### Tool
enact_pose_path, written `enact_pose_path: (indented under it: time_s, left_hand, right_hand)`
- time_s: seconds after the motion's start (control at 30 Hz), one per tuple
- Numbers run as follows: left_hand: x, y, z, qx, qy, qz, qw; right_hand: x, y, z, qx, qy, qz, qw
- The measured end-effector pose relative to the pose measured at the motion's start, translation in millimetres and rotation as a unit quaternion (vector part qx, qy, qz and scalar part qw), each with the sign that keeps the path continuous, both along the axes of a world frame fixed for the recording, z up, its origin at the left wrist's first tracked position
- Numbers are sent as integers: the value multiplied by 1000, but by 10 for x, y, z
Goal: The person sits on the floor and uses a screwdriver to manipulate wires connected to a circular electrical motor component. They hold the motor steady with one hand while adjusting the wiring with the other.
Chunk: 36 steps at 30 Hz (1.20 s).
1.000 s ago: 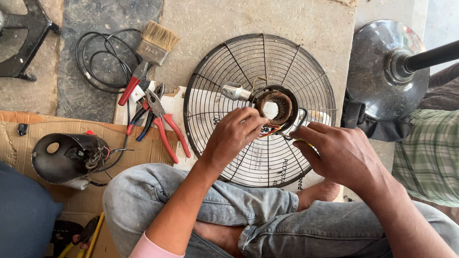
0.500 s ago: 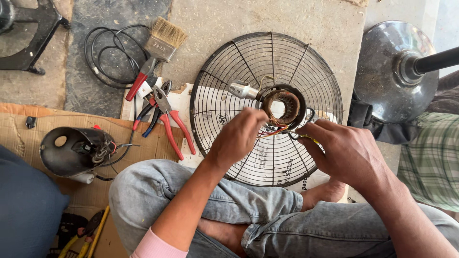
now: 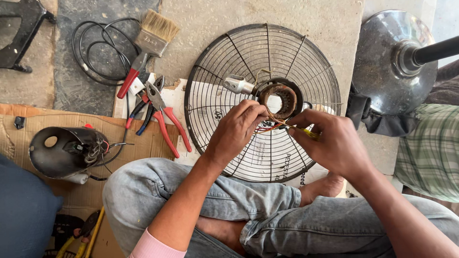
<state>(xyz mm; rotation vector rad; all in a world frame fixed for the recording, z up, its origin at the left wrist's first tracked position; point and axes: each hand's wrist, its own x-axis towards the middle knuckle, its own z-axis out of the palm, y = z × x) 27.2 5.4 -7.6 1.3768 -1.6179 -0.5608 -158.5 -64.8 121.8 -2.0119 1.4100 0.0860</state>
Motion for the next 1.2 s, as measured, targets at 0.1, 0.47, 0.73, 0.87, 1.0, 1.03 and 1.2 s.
enact_pose_path:
  time_s: [0.1,0.47,0.73,0.87,1.0,1.03,1.2]
  left_hand:
    - [-17,3,-16,-14,-17,7,1000]
    - [-6,2,12,-3,-3,3,1000]
    - [-2,8,35,-1,0,4,1000]
    - [-14,4,8,1,16,5,1000]
    - [-7,35,-8,-7,42,8,999]
    - [-8,40,-8,-17,40,7,999]
    - [-38,28,4,-12,7,20,1000]
  right_hand:
    - [40,13,-74,-8,-35,-8,999]
    - [7,-20,-215,-73,-66,72,993]
    - [-42,5,-261,-58,-35,31,997]
    - [-26,47,-227,-78,-24,26,996]
    - [-37,67,-221,-123,-59,48,989]
    - [-43,78,-226,-136,-61,60,987]
    - [-56,164,-319,-163,1,99,982]
